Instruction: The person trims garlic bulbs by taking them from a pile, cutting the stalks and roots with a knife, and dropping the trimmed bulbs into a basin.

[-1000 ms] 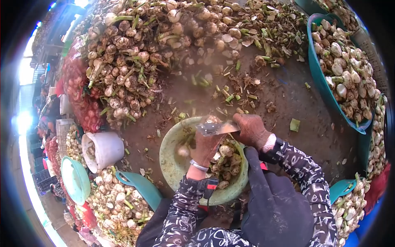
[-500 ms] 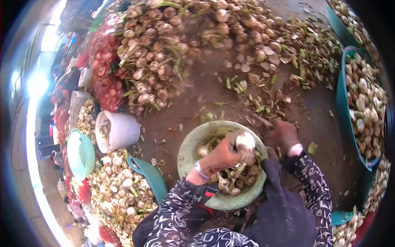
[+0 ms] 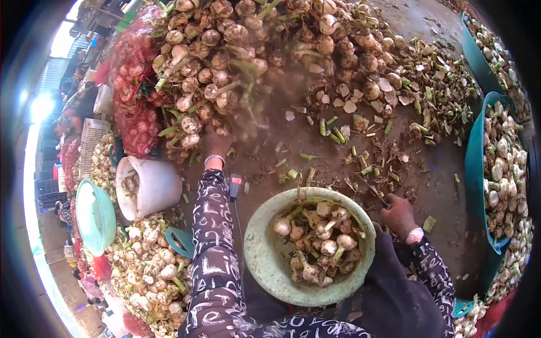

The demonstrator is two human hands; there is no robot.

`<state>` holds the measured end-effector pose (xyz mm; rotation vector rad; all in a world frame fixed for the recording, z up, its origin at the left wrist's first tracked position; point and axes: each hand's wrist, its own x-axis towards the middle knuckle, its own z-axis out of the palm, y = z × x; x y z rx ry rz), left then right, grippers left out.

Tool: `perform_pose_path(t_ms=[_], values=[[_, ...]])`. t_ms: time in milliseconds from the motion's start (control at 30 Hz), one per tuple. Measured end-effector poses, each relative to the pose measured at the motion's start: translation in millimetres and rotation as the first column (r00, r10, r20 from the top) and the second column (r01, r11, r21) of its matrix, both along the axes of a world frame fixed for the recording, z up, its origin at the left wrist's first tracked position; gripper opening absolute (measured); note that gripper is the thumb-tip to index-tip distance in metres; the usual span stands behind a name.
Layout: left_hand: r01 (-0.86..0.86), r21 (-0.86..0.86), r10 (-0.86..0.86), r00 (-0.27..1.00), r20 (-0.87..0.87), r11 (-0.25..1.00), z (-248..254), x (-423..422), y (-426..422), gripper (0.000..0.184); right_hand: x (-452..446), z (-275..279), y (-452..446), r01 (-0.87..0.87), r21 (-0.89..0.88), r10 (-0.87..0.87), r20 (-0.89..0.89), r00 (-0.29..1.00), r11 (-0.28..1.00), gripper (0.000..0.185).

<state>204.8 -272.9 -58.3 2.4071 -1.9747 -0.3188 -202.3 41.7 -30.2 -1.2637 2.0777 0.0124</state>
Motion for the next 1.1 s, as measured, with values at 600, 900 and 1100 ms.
perform_pose_path(t_ms=[600,900,1100], values=[[0.077,0.523,0.517,-0.324,-0.792,0.849,57.0,-138.1,224.6,0.03,39.6,61.0,-46.7,0.082,-0.401,0.054,0.317,0.947,0.912,0.03],[0.038,0.461,0.423,-0.471,-0.774,0.886,82.2,-184.4,258.1,0.029,23.5,17.2,-34.6,-0.041,-0.236,0.106,0.269,0.957,0.971,0.035],[0.427,0.309,0.472,-0.355,-0.807,0.85,67.7,-167.1,256.8,0.046,-0.4,51.3,7.5,0.259,-0.181,-0.161,0.429,0.889,0.949,0.041]])
